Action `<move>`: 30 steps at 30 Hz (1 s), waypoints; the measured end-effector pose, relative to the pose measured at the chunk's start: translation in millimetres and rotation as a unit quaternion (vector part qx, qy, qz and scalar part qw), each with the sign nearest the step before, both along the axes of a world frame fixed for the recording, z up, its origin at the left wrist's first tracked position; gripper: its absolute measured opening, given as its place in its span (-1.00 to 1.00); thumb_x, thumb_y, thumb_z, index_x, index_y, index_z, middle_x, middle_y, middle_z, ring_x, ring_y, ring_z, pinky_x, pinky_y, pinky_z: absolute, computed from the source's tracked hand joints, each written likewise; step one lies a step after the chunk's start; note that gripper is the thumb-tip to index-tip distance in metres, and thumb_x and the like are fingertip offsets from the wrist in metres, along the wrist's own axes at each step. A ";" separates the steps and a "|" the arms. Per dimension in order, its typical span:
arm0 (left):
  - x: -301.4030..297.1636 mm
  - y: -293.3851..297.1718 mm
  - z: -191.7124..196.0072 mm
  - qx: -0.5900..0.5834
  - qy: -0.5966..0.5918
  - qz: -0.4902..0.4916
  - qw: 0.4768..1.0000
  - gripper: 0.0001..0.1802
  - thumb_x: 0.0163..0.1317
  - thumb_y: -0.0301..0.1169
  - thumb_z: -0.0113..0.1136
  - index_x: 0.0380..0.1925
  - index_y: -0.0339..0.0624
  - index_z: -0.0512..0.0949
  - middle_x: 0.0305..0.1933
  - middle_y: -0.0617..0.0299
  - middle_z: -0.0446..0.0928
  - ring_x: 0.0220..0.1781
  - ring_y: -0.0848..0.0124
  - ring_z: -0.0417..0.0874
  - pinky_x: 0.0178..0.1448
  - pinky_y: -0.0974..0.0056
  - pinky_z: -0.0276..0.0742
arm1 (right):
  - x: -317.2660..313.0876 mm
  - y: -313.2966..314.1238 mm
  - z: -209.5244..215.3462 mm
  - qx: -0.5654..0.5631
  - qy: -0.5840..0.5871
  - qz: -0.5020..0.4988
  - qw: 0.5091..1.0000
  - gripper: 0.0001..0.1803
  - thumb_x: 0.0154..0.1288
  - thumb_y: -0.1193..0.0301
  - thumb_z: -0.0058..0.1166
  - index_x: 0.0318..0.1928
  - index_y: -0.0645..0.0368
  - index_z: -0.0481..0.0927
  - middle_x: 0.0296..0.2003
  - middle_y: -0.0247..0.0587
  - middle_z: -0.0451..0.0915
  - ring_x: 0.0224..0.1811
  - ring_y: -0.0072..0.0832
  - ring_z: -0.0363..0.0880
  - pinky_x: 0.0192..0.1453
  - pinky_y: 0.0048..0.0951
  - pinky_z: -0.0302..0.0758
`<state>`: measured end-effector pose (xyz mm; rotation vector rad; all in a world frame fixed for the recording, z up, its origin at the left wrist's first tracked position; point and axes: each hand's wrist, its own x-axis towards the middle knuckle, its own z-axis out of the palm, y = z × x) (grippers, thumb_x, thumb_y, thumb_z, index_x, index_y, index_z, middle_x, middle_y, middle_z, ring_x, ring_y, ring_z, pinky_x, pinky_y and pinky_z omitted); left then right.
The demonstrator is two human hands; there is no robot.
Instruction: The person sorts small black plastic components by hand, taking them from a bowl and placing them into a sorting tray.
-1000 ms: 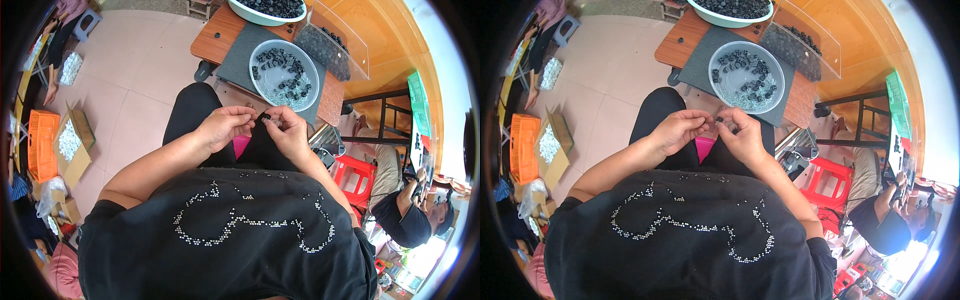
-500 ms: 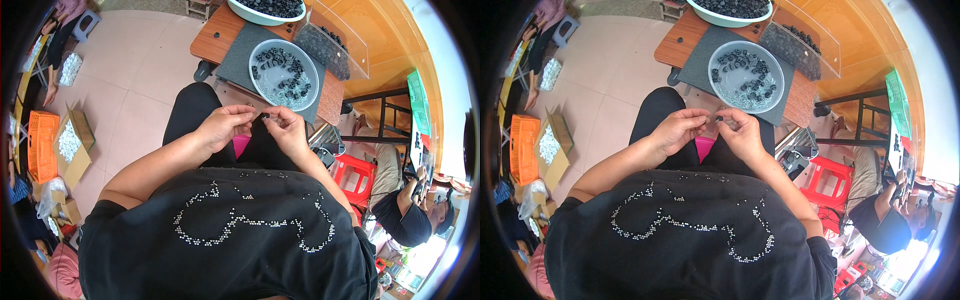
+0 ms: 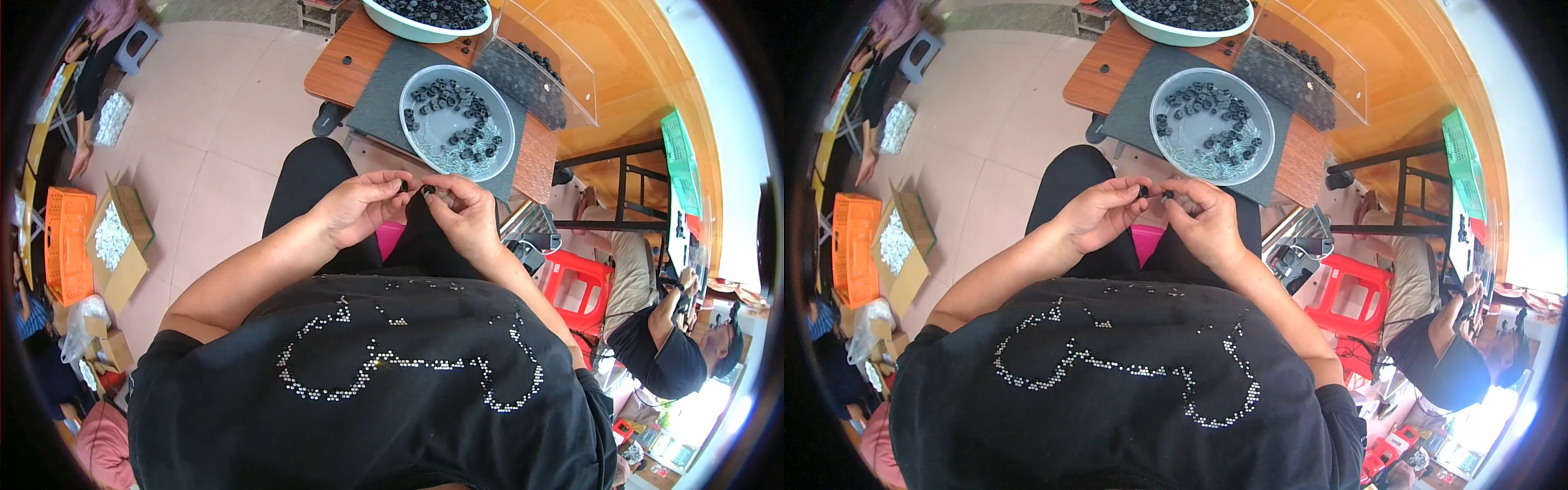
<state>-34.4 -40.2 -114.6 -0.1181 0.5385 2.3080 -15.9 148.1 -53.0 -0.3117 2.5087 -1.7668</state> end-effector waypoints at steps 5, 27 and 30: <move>1.4 1.6 1.4 0.016 -0.008 -0.015 1.000 -0.76 0.29 -0.47 -0.01 -0.05 -0.28 0.45 -0.20 0.21 0.55 -0.21 0.52 0.60 -0.02 0.37 0.54 | 0.6 1.1 -4.4 0.046 0.063 -0.017 0.997 -0.76 0.02 0.67 0.07 -0.23 0.29 0.58 -0.40 -0.22 0.57 -0.50 -0.63 0.52 -0.43 -0.63 0.45; 5.7 5.4 -2.1 -0.006 -0.010 -0.006 1.000 -0.78 0.24 -0.52 0.07 -0.10 -0.20 0.49 -0.24 0.24 0.57 -0.23 0.48 0.58 -0.07 0.39 0.53 | 4.3 -5.4 -2.8 0.163 0.217 0.046 0.961 -0.71 -0.06 0.69 0.20 -0.23 0.32 0.59 -0.43 -0.12 0.54 -0.40 -0.34 0.55 -0.34 -0.47 0.48; 5.4 4.9 -3.9 0.006 -0.013 -0.009 1.000 -0.77 0.24 -0.52 0.06 -0.08 -0.20 0.48 -0.22 0.22 0.57 -0.21 0.47 0.59 -0.07 0.39 0.53 | 4.6 -5.5 -3.6 0.157 0.225 0.047 0.960 -0.71 -0.06 0.69 0.19 -0.22 0.32 0.59 -0.41 -0.10 0.54 -0.37 -0.32 0.55 -0.31 -0.46 0.48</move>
